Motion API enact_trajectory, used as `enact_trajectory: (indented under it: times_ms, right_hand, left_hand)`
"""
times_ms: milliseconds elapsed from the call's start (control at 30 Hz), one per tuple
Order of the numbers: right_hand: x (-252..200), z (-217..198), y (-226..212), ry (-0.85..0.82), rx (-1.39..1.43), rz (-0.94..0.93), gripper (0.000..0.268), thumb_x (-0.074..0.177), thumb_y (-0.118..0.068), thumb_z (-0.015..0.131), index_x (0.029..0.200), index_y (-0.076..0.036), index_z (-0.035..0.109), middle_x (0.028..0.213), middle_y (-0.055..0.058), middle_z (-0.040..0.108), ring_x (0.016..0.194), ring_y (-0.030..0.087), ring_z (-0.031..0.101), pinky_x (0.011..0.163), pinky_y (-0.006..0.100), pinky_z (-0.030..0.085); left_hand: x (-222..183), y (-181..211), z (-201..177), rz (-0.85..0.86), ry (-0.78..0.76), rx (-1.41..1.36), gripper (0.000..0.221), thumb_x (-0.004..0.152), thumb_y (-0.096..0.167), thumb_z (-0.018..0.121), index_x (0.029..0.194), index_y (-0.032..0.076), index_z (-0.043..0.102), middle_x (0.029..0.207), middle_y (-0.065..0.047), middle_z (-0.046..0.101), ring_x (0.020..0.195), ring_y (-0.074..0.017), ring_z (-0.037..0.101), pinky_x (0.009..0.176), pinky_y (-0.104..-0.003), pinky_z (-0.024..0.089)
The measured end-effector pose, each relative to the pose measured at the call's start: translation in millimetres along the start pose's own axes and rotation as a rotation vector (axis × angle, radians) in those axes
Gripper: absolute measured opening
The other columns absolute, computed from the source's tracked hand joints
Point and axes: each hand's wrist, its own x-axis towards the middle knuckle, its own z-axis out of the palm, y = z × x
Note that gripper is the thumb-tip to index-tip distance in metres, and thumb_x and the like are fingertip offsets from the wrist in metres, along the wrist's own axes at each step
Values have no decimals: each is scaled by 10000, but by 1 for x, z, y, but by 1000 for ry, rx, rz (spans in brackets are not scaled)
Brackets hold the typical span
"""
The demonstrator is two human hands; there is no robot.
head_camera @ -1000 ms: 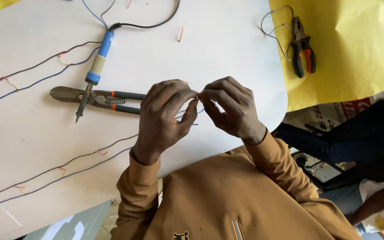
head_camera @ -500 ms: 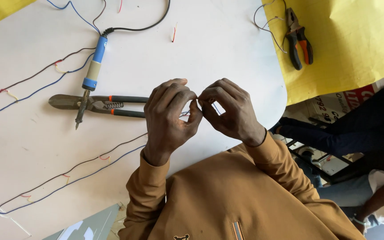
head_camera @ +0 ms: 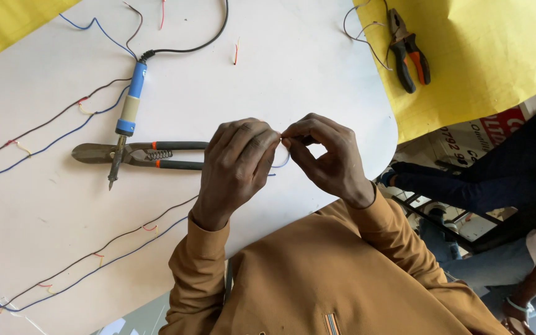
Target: Soldering and preparing electrical wires on a template board using a soldering iron and wire strippers.
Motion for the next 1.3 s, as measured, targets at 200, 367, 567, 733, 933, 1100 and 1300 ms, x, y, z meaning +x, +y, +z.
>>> enact_trajectory:
  times_ms: [200, 367, 567, 733, 933, 1100, 1300]
  right_hand:
    - [0, -4, 10, -51, -58, -74, 53, 1034, 63, 772, 1069, 27, 787, 889, 165, 714, 723, 301, 732, 677, 403, 645]
    - [-1, 3, 27, -114, -110, -116, 80, 1017, 79, 767, 1051, 7, 776, 870, 153, 714, 735, 322, 720, 680, 419, 626]
    - [13, -5, 39, -162, -160, -212, 121, 1008, 84, 775, 1071, -18, 793, 914, 144, 737, 789, 338, 718, 698, 423, 621]
    - [27, -6, 59, -154, -261, -214, 95, 988, 10, 826, 1051, -60, 812, 915, 124, 749, 785, 336, 721, 661, 415, 627]
    - [91, 6, 111, -5, -308, -161, 256, 1074, 90, 731, 1327, 55, 746, 1123, 250, 742, 958, 450, 757, 731, 478, 673]
    - [150, 14, 149, -325, -677, -286, 170, 1073, -88, 767, 1224, -162, 788, 1319, 100, 634, 1063, 330, 622, 569, 480, 543]
    - [147, 13, 167, -300, -569, -273, 86, 1068, -71, 770, 1063, -108, 693, 1164, 70, 653, 978, 328, 567, 564, 484, 513]
  left_hand:
    - [-4, 6, -8, -167, -147, -183, 83, 1125, 37, 712, 1143, 61, 790, 946, -67, 731, 859, -256, 794, 772, -352, 660]
    - [-13, 1, -7, -441, -230, -434, 90, 1153, 58, 664, 1138, 19, 744, 927, -100, 714, 797, -254, 786, 720, -383, 682]
    - [-17, 1, -1, -706, -164, -709, 78, 1123, 35, 704, 1154, -14, 756, 948, -112, 726, 863, -231, 815, 795, -389, 725]
    - [-6, -16, 13, -630, -181, -514, 54, 1104, -13, 714, 1148, 3, 741, 962, -132, 706, 874, -295, 800, 793, -430, 701]
    - [-4, -76, 44, -715, 131, -626, 131, 1129, 86, 724, 1219, 44, 639, 1035, -73, 622, 1007, -198, 685, 946, -408, 630]
    - [-1, -112, 78, -864, 318, -501, 264, 997, 5, 727, 1243, 73, 659, 994, -54, 626, 947, -166, 641, 941, -318, 600]
    - [1, -116, 83, -837, 298, -330, 209, 978, 36, 784, 1182, 69, 753, 1026, -57, 623, 925, -180, 661, 870, -330, 630]
